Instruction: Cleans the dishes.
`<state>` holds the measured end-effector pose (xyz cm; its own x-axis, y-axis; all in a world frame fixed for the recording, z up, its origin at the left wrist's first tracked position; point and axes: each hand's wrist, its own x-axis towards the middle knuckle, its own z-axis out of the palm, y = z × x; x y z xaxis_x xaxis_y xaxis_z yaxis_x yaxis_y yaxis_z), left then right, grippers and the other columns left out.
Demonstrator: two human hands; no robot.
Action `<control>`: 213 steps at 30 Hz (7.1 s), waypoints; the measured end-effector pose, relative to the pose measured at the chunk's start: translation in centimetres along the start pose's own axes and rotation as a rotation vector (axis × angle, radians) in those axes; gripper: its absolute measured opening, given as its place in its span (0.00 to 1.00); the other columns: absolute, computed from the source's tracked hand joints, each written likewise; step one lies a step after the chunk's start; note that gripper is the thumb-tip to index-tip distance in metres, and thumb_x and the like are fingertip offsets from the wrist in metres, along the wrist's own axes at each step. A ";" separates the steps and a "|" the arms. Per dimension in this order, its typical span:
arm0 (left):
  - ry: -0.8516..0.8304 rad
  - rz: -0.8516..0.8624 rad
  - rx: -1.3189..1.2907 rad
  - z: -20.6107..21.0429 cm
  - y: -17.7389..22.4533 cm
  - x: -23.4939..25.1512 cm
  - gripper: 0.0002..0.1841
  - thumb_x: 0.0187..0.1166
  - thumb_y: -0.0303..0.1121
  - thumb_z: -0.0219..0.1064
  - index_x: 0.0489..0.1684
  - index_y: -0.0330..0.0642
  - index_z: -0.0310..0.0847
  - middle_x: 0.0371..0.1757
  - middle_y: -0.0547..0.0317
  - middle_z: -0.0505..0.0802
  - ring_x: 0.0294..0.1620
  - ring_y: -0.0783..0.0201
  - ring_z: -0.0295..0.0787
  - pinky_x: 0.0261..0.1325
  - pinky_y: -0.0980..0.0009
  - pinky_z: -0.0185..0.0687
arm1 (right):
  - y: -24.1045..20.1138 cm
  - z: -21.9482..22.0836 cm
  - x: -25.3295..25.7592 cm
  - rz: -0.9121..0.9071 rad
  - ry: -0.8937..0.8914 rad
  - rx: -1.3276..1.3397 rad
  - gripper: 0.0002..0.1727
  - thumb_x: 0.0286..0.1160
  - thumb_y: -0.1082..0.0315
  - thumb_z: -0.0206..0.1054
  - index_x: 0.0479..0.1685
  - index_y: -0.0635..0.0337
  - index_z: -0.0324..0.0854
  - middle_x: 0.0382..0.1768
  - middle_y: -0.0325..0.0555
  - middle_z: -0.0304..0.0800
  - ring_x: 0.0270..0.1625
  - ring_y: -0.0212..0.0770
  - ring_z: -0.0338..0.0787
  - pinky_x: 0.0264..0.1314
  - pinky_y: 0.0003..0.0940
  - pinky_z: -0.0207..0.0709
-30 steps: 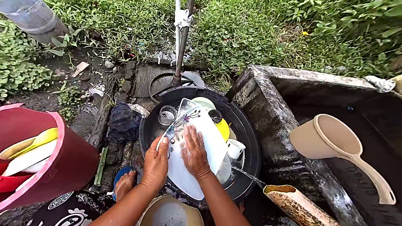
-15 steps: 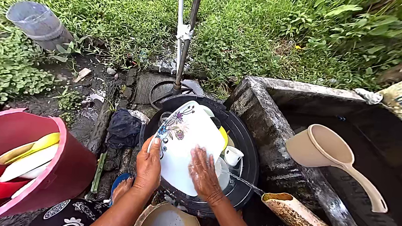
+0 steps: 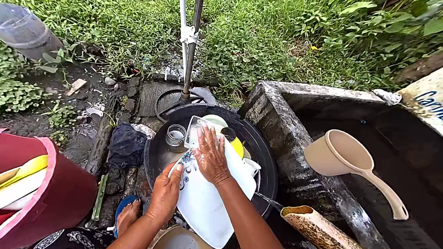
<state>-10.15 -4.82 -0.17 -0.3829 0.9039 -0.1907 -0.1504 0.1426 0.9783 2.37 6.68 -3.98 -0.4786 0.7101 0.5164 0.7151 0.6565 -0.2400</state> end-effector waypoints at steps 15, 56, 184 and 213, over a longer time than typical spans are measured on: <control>0.148 0.086 0.006 -0.8 0.7 1.2 0.19 0.93 0.39 0.50 0.69 0.36 0.79 0.54 0.54 0.91 0.51 0.71 0.89 0.59 0.65 0.84 | -2.3 0.1 -8.2 -0.222 -0.018 0.120 0.31 0.91 0.50 0.43 0.78 0.61 0.77 0.80 0.55 0.78 0.86 0.56 0.71 0.87 0.63 0.58; -0.149 -0.119 0.038 -2.0 3.0 2.4 0.17 0.92 0.36 0.54 0.73 0.43 0.77 0.45 0.54 0.92 0.37 0.66 0.90 0.44 0.68 0.88 | 8.8 -7.2 -11.6 -0.512 -0.056 -0.182 0.18 0.85 0.71 0.56 0.67 0.57 0.85 0.68 0.55 0.89 0.73 0.54 0.87 0.76 0.48 0.78; -0.081 -0.329 -0.066 3.7 -2.7 1.5 0.22 0.92 0.29 0.51 0.83 0.37 0.56 0.60 0.39 0.84 0.51 0.53 0.90 0.49 0.57 0.89 | 5.6 -0.6 -14.4 1.469 0.476 1.566 0.25 0.91 0.68 0.52 0.84 0.60 0.58 0.62 0.57 0.83 0.58 0.45 0.88 0.59 0.44 0.85; -0.559 -0.284 0.729 3.8 -5.2 2.7 0.33 0.83 0.29 0.64 0.89 0.37 0.57 0.84 0.34 0.71 0.76 0.43 0.76 0.71 0.51 0.76 | 13.3 -1.8 -20.5 1.567 0.920 1.044 0.26 0.91 0.70 0.52 0.84 0.72 0.58 0.80 0.64 0.68 0.77 0.46 0.74 0.81 0.40 0.66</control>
<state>-7.00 -1.57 -5.43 0.0988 0.8317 -0.5464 0.5052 0.4311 0.7476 22.61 0.40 -16.32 0.6677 0.5945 -0.4480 -0.4697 -0.1305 -0.8731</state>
